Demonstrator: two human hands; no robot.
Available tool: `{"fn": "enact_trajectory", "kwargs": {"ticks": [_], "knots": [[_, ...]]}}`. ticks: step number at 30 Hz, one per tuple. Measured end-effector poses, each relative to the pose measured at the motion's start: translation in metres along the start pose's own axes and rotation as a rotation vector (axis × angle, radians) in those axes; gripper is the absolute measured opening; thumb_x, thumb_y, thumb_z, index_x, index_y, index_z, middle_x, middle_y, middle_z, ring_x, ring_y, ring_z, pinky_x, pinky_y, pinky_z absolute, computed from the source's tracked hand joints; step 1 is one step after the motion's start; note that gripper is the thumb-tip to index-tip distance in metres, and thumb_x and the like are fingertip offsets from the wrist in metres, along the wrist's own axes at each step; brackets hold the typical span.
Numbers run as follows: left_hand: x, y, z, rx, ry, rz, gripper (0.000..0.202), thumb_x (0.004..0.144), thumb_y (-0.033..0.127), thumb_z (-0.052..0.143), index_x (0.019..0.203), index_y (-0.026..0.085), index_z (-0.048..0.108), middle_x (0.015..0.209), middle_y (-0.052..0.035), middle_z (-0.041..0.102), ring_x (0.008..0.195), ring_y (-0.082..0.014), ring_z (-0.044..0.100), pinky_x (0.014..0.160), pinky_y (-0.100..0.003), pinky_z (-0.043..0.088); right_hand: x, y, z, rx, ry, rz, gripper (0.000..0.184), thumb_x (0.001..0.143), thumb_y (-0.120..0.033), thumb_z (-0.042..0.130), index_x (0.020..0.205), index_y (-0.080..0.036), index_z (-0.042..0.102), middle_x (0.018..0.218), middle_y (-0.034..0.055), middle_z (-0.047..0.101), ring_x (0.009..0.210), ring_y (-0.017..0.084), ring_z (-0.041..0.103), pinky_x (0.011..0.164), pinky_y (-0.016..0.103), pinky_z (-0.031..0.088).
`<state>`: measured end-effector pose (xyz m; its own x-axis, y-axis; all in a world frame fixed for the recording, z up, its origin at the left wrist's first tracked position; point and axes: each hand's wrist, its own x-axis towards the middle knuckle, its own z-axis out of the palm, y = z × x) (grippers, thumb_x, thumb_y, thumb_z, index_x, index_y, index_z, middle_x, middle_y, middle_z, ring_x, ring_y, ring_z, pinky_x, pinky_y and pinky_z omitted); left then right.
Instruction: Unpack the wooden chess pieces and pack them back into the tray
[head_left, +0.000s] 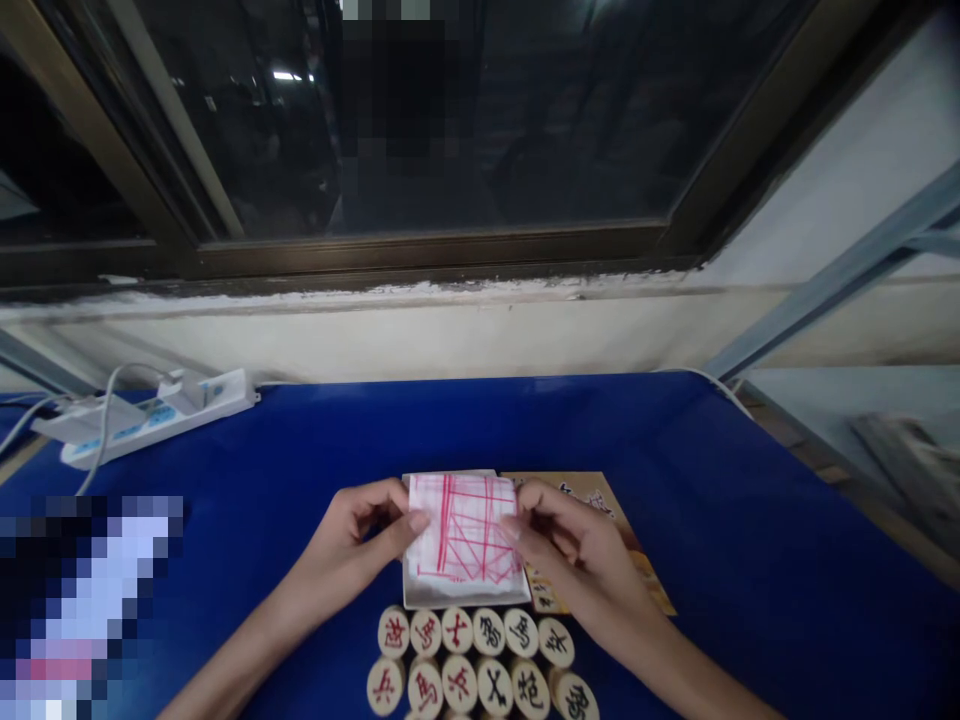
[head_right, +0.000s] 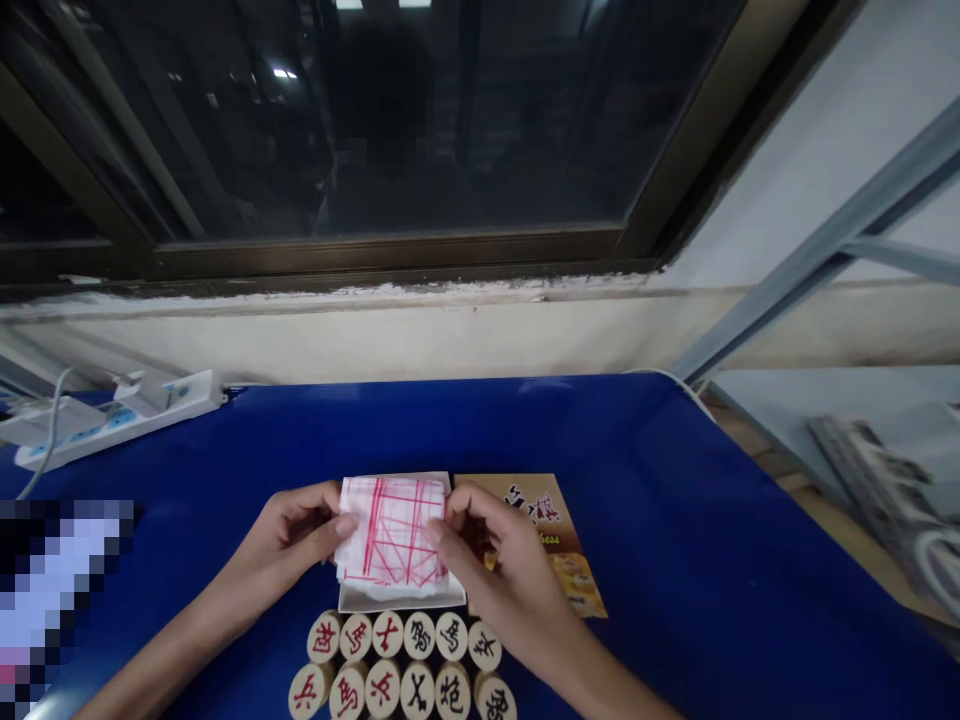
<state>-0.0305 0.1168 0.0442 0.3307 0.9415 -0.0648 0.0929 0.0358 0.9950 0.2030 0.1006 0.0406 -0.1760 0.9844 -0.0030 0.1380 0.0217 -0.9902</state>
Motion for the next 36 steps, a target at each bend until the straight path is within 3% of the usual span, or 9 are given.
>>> {"fn": "enact_trajectory", "kwargs": {"ticks": [4, 8, 11, 16, 20, 24, 30, 36], "knots": [[-0.001, 0.002, 0.002, -0.042, -0.015, -0.012, 0.038, 0.088, 0.05, 0.066, 0.072, 0.016, 0.059, 0.065, 0.0015, 0.055, 0.06, -0.0099, 0.047, 0.056, -0.022, 0.038, 0.001, 0.003, -0.001, 0.027, -0.069, 0.026, 0.031, 0.091, -0.045, 0.06, 0.073, -0.022, 0.049, 0.068, -0.0039, 0.044, 0.063, 0.011, 0.042, 0.056, 0.025, 0.035], [0.0, 0.005, 0.003, -0.013, 0.015, -0.001, 0.037, 0.089, 0.047, 0.066, 0.07, 0.017, 0.057, 0.062, 0.0024, 0.054, 0.057, -0.0092, 0.045, 0.054, -0.021, 0.036, 0.002, 0.004, -0.001, 0.047, -0.025, 0.034, 0.03, 0.09, -0.046, 0.06, 0.074, -0.022, 0.049, 0.069, -0.0037, 0.045, 0.065, 0.011, 0.043, 0.057, 0.025, 0.035], [0.0, 0.005, 0.002, 0.016, 0.027, 0.009, 0.039, 0.089, 0.045, 0.067, 0.066, 0.017, 0.052, 0.055, 0.0064, 0.044, 0.05, -0.0065, 0.035, 0.049, -0.02, 0.028, 0.005, 0.005, -0.004, 0.008, -0.024, -0.007, 0.032, 0.091, -0.048, 0.059, 0.074, -0.022, 0.051, 0.068, -0.0037, 0.045, 0.062, 0.01, 0.043, 0.054, 0.025, 0.034], [-0.002, 0.007, 0.002, 0.038, 0.029, -0.032, 0.035, 0.089, 0.048, 0.066, 0.073, 0.018, 0.057, 0.05, 0.0087, 0.041, 0.042, -0.005, 0.032, 0.045, -0.02, 0.023, 0.007, 0.005, -0.008, -0.062, -0.046, -0.04, 0.031, 0.091, -0.047, 0.06, 0.074, -0.022, 0.053, 0.067, -0.0037, 0.044, 0.061, 0.01, 0.044, 0.054, 0.026, 0.034], [-0.004, 0.011, 0.004, 0.014, 0.019, -0.047, 0.041, 0.089, 0.05, 0.065, 0.066, 0.018, 0.053, 0.05, 0.0085, 0.037, 0.043, -0.005, 0.026, 0.044, -0.021, 0.018, 0.006, -0.002, -0.007, -0.023, -0.027, 0.001, 0.033, 0.092, -0.048, 0.059, 0.072, -0.022, 0.051, 0.066, -0.0041, 0.045, 0.061, 0.01, 0.042, 0.055, 0.026, 0.032], [-0.005, 0.014, 0.006, -0.016, 0.008, -0.059, 0.047, 0.088, 0.053, 0.066, 0.062, 0.018, 0.048, 0.052, 0.0086, 0.032, 0.047, -0.0055, 0.019, 0.045, -0.021, 0.014, 0.007, -0.003, -0.01, -0.007, -0.107, 0.035, 0.035, 0.09, -0.048, 0.061, 0.071, -0.022, 0.049, 0.064, -0.0049, 0.043, 0.058, 0.009, 0.04, 0.053, 0.025, 0.03], [-0.002, 0.009, 0.002, 0.013, 0.022, -0.044, 0.044, 0.088, 0.053, 0.067, 0.066, 0.017, 0.054, 0.054, 0.0076, 0.037, 0.048, -0.0059, 0.027, 0.047, -0.021, 0.019, 0.008, 0.002, -0.012, 0.004, -0.109, 0.085, 0.038, 0.089, -0.054, 0.059, 0.072, -0.022, 0.047, 0.059, -0.0063, 0.039, 0.053, 0.008, 0.036, 0.049, 0.024, 0.028], [-0.003, 0.005, 0.0, 0.029, 0.018, -0.051, 0.044, 0.09, 0.054, 0.063, 0.068, 0.017, 0.055, 0.053, 0.0075, 0.038, 0.048, -0.0068, 0.029, 0.048, -0.022, 0.022, 0.007, 0.0, -0.009, 0.052, -0.133, 0.123, 0.039, 0.09, -0.057, 0.056, 0.073, -0.023, 0.047, 0.054, -0.0055, 0.046, 0.049, 0.008, 0.04, 0.049, 0.025, 0.03]]}}
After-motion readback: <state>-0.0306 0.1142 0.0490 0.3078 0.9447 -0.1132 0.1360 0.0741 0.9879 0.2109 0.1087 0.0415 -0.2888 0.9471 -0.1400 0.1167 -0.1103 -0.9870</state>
